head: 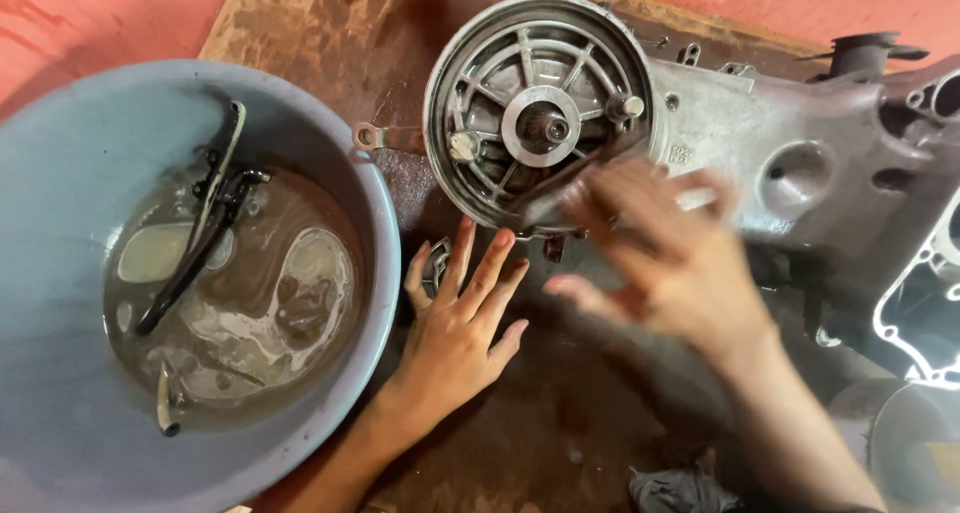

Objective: The person cleans a circular metal engine component using a small metal scraper and a cloth. They scrape the surface and wipe away residue, occasionally dipping the scraper into a nearby basin of liquid. The person also handles a small curved metal piece, cleaning it before placing it on the table.

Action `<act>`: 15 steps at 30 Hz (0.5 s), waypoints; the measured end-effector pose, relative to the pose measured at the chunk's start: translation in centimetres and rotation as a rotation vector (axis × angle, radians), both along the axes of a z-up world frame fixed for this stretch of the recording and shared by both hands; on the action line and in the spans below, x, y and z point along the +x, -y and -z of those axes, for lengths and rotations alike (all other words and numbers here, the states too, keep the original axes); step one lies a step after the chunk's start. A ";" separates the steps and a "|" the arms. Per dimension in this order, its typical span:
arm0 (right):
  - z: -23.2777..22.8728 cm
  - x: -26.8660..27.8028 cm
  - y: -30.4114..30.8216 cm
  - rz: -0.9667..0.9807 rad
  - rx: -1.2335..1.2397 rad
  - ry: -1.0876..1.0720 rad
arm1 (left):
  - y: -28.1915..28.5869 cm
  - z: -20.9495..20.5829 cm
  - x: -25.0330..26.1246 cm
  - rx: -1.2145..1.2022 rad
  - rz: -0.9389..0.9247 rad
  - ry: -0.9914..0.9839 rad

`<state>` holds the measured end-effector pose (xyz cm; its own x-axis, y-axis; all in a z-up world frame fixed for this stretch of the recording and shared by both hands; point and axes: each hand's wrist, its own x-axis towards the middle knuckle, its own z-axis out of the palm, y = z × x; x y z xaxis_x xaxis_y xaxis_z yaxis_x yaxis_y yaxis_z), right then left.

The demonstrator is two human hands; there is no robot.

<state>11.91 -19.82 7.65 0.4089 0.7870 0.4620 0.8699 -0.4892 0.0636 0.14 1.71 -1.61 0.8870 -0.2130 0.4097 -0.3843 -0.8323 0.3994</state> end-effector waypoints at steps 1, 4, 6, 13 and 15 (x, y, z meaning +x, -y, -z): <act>0.3 0.0 -0.3 -0.006 -0.001 0.001 | 0.1 0.4 0.0 -0.001 -0.006 0.001; 1.2 0.6 -0.2 -0.063 -0.012 0.013 | 0.0 0.9 0.1 0.002 -0.005 0.035; 1.4 1.9 1.1 0.035 0.040 0.000 | -0.2 0.2 0.0 0.019 -0.001 0.010; 2.2 -0.6 -1.9 -0.082 0.101 -0.026 | -0.1 -0.8 -0.2 -0.026 0.012 -0.023; 0.5 -1.7 -2.1 0.165 0.070 -0.012 | -0.1 -1.0 -0.3 -0.021 0.002 0.024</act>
